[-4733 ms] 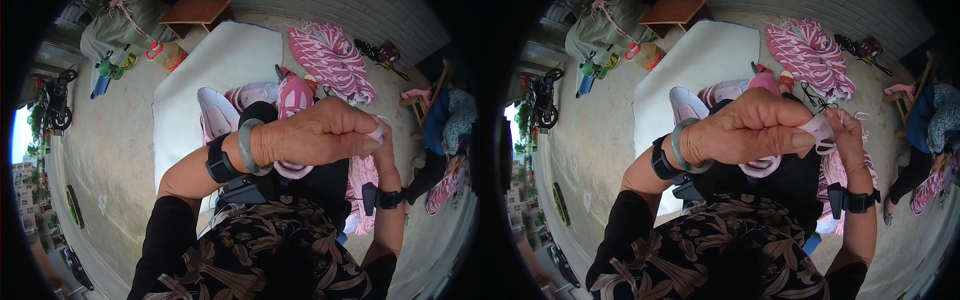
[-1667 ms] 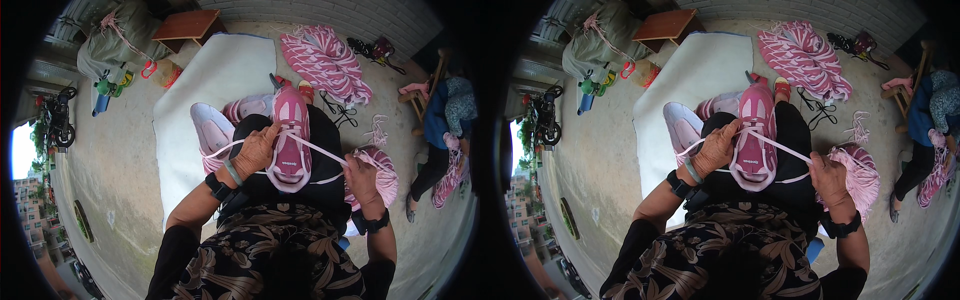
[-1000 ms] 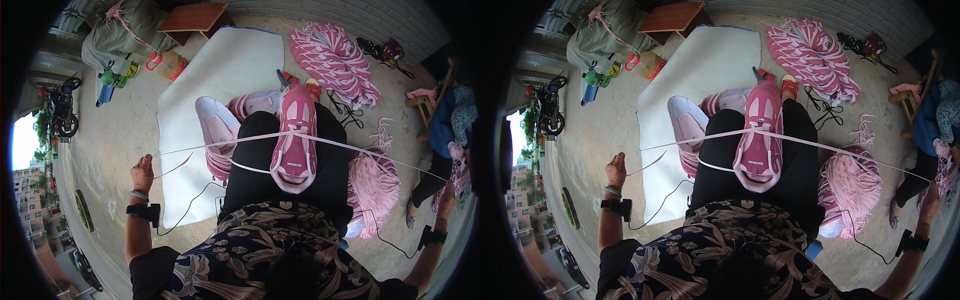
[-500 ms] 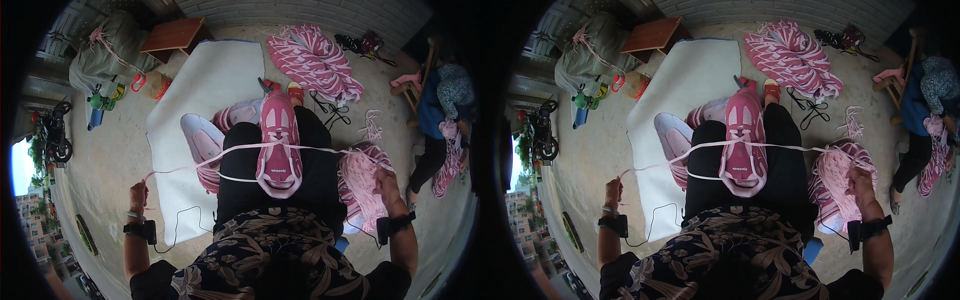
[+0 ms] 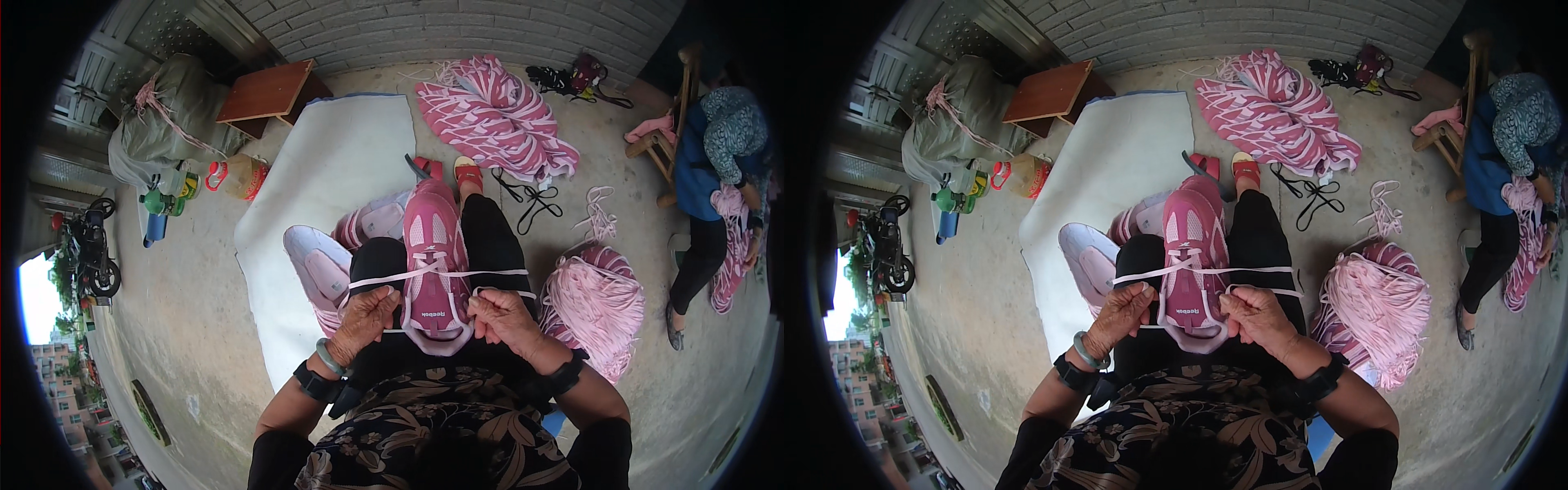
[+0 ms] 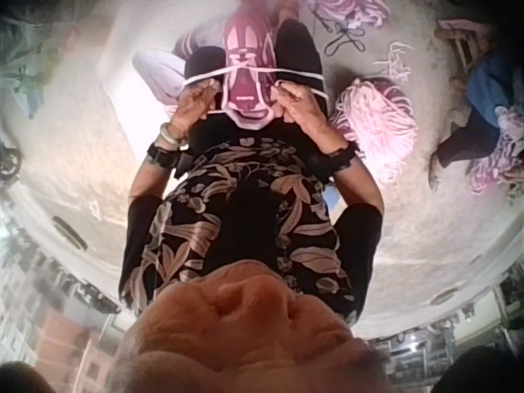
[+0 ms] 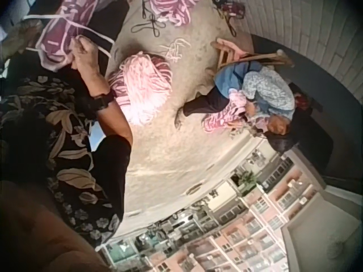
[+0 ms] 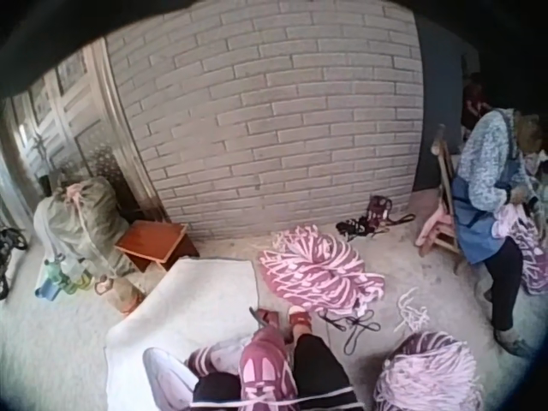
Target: The person threads pink shoelaces through the eyelets of a pink Reebok sneaker. They pull the laces tight and arrange them across the shoe tongue, repeating the process for multiple eyelets. The person works on a single shoe held in their lap while sitting on a small stool.
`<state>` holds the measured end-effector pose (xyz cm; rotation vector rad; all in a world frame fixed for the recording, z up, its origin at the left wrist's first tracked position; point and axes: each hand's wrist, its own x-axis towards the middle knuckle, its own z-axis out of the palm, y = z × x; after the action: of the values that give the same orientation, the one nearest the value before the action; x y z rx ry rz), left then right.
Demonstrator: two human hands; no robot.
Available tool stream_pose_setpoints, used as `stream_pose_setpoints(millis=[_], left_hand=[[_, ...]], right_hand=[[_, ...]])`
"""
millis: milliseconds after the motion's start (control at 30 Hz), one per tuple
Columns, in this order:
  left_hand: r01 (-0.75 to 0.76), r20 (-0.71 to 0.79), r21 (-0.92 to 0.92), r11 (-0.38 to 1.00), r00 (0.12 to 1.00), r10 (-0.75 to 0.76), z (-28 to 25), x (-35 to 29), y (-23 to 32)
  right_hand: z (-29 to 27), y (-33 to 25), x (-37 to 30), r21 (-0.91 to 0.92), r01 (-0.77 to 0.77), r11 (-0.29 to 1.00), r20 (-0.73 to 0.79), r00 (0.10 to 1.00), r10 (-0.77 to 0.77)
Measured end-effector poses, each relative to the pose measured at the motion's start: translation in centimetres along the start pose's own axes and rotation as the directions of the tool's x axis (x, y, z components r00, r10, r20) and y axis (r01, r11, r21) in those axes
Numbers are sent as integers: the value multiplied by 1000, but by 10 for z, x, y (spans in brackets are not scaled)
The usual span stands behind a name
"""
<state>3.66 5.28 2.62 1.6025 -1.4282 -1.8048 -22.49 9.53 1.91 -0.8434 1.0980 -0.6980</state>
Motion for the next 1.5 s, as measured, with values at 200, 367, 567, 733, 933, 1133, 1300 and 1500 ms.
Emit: stream_pose_setpoints(millis=[200,367,567,733,933,1133,1300,1500], left_hand=[[-15,59,-267,964,998,32,0,-4,10],[-146,-198,-326,934,977,84,-17,-23,56],[-574,-480,-689,443,819,314,-70,-29,73],[-121,-174,-897,424,981,-90,-33,-21,22],[65,54,-804,590,998,-37,-5,-27,17],[-189,-136,-729,658,982,132,-26,-14,40],[282,273,-431,857,946,-175,-22,-4,26],[263,164,-340,903,962,-218,-3,23,28]], right_hand=[[-6,11,4,118,42,992,-123,992,-27],[-9,-7,2,237,-54,970,-57,996,69],[-7,-2,5,336,-6,942,-70,997,32],[11,7,5,285,124,950,-190,979,-71],[4,15,4,292,131,947,-252,966,-56],[12,8,6,352,72,933,-200,980,1],[6,9,31,345,-8,939,-51,998,27],[6,-14,77,285,144,948,-219,972,-82]])
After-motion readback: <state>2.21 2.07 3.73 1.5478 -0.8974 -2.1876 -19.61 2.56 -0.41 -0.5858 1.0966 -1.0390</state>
